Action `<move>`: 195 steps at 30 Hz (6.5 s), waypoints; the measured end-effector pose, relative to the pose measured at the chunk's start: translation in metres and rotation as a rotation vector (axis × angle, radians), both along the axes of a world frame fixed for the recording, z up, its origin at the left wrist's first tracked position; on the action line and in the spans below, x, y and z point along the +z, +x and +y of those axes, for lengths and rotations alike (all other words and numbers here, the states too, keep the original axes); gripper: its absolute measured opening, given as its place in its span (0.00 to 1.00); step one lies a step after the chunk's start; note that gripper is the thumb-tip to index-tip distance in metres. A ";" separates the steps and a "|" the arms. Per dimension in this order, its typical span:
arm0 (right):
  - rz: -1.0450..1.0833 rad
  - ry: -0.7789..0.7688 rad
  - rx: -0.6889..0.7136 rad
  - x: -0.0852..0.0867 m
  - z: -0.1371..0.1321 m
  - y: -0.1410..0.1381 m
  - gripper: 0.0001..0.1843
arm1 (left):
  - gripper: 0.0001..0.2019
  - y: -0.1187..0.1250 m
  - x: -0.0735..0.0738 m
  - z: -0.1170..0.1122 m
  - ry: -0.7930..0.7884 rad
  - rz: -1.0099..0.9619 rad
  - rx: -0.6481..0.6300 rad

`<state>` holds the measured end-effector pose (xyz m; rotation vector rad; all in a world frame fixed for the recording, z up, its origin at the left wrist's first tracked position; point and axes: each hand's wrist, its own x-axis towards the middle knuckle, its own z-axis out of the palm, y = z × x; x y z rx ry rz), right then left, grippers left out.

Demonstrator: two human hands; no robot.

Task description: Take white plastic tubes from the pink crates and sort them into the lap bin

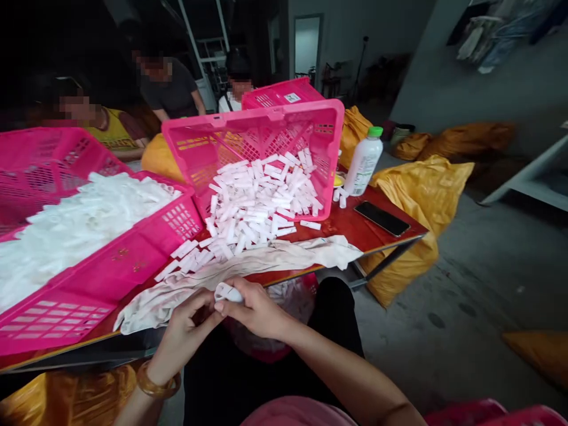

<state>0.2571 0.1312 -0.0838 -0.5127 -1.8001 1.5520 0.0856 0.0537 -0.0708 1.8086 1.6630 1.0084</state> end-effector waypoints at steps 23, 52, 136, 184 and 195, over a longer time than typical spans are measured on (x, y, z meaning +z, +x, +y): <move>-0.164 0.131 0.030 -0.025 -0.020 0.037 0.08 | 0.14 0.028 -0.018 -0.013 -0.044 -0.245 -0.010; -0.239 -0.031 0.097 -0.038 -0.028 0.048 0.07 | 0.17 0.033 -0.028 -0.020 -0.095 -0.215 -0.093; -1.142 0.899 -0.677 -0.066 0.193 0.141 0.15 | 0.14 -0.206 0.104 0.083 0.240 0.646 0.336; -0.066 -0.260 0.328 -0.040 -0.021 0.040 0.13 | 0.08 0.016 -0.020 -0.005 0.050 -0.064 -0.099; -0.626 0.788 -0.356 -0.064 -0.036 0.037 0.17 | 0.17 0.046 -0.018 -0.013 -0.078 -0.115 0.178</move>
